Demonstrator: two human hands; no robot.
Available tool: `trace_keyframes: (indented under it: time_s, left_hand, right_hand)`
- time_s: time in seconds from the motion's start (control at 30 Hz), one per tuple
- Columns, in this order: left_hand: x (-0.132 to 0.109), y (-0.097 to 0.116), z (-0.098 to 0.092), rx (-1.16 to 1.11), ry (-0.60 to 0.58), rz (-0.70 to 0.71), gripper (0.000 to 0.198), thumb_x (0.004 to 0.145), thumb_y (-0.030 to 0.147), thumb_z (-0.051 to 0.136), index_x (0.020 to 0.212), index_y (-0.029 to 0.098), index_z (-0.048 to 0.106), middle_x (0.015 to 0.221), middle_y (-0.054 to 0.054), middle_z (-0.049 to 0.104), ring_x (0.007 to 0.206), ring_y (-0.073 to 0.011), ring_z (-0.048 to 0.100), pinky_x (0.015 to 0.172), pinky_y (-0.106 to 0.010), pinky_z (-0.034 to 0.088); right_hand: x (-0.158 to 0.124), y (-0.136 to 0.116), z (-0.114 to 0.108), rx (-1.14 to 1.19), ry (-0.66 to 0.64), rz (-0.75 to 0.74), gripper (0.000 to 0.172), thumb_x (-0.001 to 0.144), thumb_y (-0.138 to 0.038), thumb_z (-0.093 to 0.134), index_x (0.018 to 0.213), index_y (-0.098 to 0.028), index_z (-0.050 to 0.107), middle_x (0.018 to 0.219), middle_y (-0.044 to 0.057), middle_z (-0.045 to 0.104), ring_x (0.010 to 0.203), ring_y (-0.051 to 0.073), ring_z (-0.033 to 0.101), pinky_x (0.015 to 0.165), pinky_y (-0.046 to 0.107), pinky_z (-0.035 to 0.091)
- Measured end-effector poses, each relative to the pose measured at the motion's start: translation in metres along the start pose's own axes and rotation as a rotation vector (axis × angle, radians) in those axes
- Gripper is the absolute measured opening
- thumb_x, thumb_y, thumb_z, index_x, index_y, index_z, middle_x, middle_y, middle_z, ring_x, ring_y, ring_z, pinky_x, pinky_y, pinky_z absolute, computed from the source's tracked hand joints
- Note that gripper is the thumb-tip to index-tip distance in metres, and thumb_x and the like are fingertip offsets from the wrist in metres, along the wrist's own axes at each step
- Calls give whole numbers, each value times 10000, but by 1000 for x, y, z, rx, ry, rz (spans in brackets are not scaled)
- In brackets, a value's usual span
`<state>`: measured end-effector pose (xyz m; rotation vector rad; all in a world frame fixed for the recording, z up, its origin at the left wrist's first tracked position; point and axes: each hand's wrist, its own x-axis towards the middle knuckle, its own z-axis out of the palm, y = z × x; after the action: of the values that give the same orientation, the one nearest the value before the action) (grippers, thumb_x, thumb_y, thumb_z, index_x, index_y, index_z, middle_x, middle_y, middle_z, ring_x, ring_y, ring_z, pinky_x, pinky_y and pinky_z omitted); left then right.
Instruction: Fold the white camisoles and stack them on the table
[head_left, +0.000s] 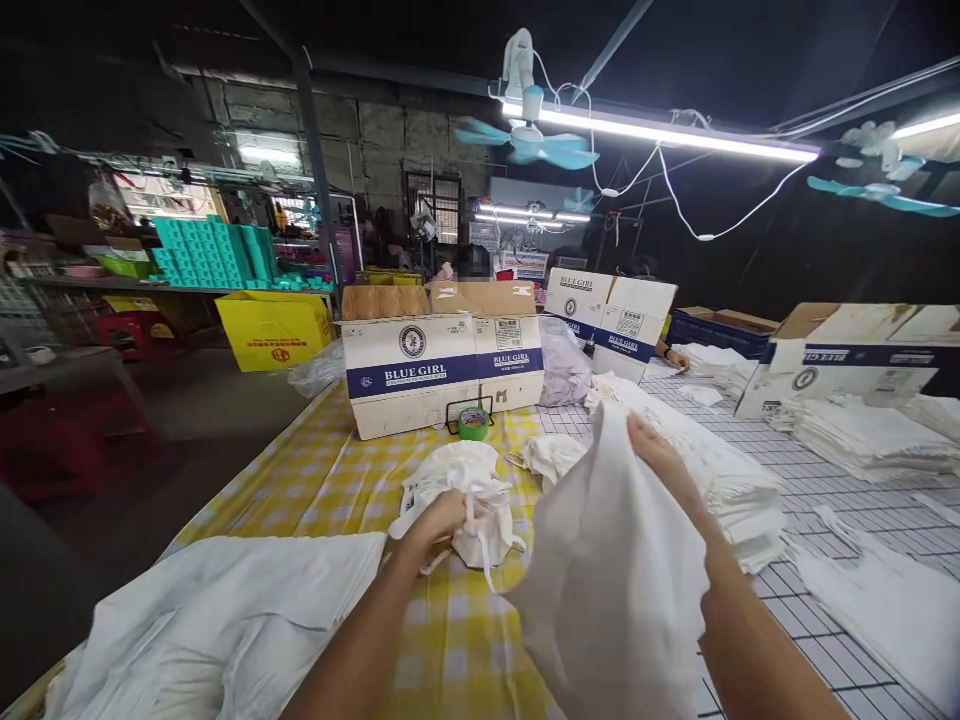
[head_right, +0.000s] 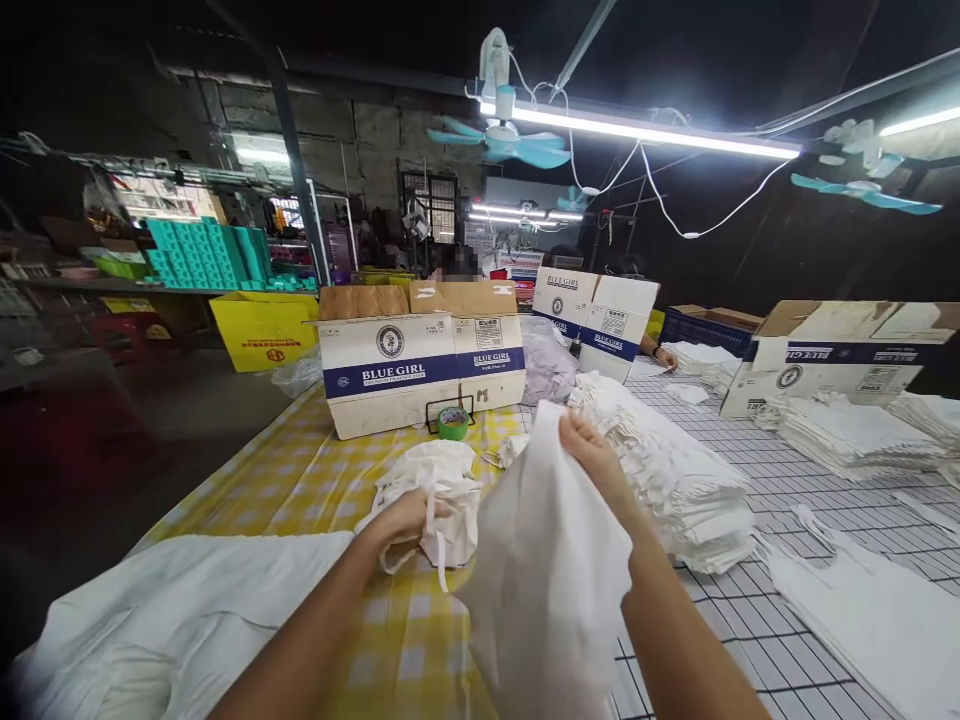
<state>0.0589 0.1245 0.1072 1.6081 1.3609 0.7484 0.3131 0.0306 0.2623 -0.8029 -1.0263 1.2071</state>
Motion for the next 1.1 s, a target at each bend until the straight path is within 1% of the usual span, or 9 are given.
trace_keyframes:
  time_s: [0.13,0.3,0.4,0.53,0.6,0.73,0.9,1.0,1.1]
  left_hand:
    - [-30,25,-4,-7,-129,76,281,700,380,613,560,136,609,499,19,513,595,-152,510,558,-229,383]
    - [-85,55,18,-395,-596,221,379,779,470,522,890,132,653,778,-42,634,762,-163,546,677,-241,411]
    - [-108,59,26,-477,-639,169,386,693,455,639,870,113,657,752,-32,627,698,-149,539,635,-222,396]
    - [-116,40,29,-625,-463,124,349,721,445,613,833,114,631,677,-14,599,622,-120,534,591,-206,398]
    - [-113,18,28,-638,-341,75,321,745,442,580,798,125,595,579,18,546,552,-108,536,567,-208,408]
    - [-109,-47,18,-268,14,-82,305,800,433,460,683,159,525,477,47,467,465,-132,544,532,-243,416]
    - [-122,-117,4,517,461,6,172,794,215,424,858,175,578,819,-58,620,803,-211,598,721,-322,447]
    - [-126,-125,5,678,532,179,255,799,191,430,1025,170,546,1003,-88,583,975,-236,551,837,-378,442]
    - [-121,-112,17,718,505,281,300,806,168,437,1095,180,515,1077,-87,543,1072,-242,500,902,-400,426]
  right_hand:
    - [-5,25,11,55,-205,237,188,695,-360,704,780,-205,640,610,-30,616,477,86,551,476,186,434]
    - [-18,30,20,36,-322,376,177,699,-320,705,711,-161,629,614,-22,616,483,70,540,479,163,423]
    - [-19,25,12,43,-319,384,171,699,-309,705,746,-159,638,632,-11,621,497,77,547,483,164,427]
    - [-3,38,-7,-86,-317,349,234,724,-369,662,853,-175,640,758,31,653,618,128,600,582,220,474]
    - [9,60,-19,-352,-260,278,277,762,-417,594,904,-183,630,826,43,656,690,148,610,642,248,478]
    - [17,127,-48,-898,-68,233,254,762,-342,549,922,-159,622,859,61,641,761,177,589,670,269,438]
    - [-28,201,-80,-1074,-30,276,298,708,-235,558,995,-156,587,842,52,621,741,174,559,672,271,388]
    - [-68,221,-89,-1132,-25,302,206,749,-266,502,910,-165,583,730,23,605,680,166,541,630,262,366]
    - [-108,227,-90,-1195,-35,344,182,786,-330,469,749,-180,566,665,17,594,621,156,518,565,250,324]
